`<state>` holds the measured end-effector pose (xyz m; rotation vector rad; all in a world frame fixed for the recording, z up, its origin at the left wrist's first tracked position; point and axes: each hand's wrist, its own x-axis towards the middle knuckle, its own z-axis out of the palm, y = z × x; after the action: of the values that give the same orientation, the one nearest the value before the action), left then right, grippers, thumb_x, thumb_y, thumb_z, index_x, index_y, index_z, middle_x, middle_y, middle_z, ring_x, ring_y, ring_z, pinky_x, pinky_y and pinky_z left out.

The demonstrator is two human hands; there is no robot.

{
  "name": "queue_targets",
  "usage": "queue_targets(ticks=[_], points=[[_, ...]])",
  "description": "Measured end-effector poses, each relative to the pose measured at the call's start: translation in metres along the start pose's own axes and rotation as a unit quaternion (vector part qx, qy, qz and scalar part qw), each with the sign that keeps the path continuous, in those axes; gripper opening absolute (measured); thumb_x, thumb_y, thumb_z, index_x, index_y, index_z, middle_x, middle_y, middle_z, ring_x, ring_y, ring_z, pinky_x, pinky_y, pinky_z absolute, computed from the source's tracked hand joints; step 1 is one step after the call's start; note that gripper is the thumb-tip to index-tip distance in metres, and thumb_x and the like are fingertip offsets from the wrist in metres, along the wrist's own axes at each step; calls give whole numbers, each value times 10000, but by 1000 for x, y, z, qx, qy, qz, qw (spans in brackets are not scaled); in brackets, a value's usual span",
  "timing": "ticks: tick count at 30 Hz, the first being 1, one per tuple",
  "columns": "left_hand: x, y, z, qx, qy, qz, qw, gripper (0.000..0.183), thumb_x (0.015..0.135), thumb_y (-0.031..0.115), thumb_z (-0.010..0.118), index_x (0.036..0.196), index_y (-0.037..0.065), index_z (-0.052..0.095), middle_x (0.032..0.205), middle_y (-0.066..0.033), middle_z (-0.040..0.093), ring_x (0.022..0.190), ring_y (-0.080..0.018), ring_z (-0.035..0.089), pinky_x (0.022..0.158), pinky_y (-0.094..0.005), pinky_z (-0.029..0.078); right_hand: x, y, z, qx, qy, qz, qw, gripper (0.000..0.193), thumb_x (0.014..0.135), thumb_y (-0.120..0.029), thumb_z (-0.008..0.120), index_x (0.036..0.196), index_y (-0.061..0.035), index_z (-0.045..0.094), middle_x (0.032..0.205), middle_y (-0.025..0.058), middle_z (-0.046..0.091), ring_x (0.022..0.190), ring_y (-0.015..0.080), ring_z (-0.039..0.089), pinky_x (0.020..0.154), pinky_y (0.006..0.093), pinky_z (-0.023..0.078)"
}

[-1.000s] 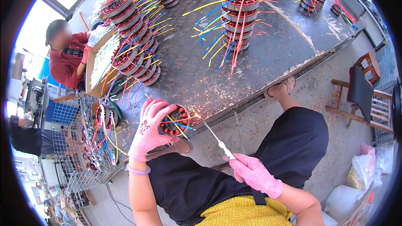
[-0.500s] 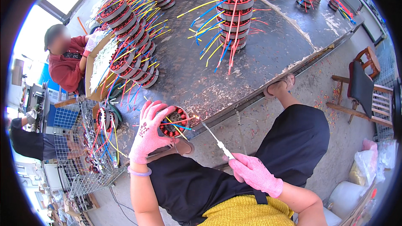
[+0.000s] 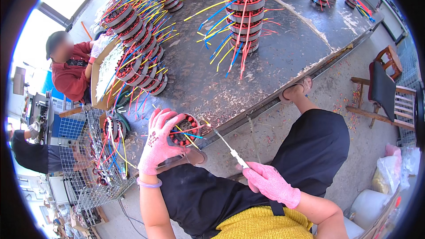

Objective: The person uses a small lighter to heat and fuse the ends of various colored wires on a component.

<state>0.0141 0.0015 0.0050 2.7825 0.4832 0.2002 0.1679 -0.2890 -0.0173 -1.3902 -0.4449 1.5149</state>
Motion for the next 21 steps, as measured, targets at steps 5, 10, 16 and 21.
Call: queue_targets(ticks=[5,10,16,21], points=[[0,1,0,-1,-1,0,1000,895,513,313,896,1330,104,597,1342,-138,541,1363,-379,421,1216,-549,225,0,1,0,15,-1,5,1000,404,1059,-278,499,1332,11,568,662,-28,487,585,51,419,544,224,341],[0,-1,0,-3,-1,3,1000,898,516,316,898,1335,108,594,1345,-137,541,1369,-380,417,1219,-547,220,2,6,-1,1,-5,-8,1000,372,1052,-319,492,1252,-20,589,651,-13,509,575,58,463,549,251,402],[0,-1,0,-2,-2,2,1000,904,516,314,900,1340,112,591,1349,-136,539,1372,-379,415,1220,-547,219,1,1,-1,-10,-2,-2,1000,400,1057,-285,501,1328,0,578,658,-18,505,584,58,443,551,232,359],[0,0,0,-2,-2,-1,1000,903,514,313,903,1339,114,593,1351,-134,538,1375,-378,410,1221,-538,220,0,-1,0,-15,6,-1,1000,409,1054,-294,504,1326,3,578,654,-17,502,583,57,444,550,234,359]])
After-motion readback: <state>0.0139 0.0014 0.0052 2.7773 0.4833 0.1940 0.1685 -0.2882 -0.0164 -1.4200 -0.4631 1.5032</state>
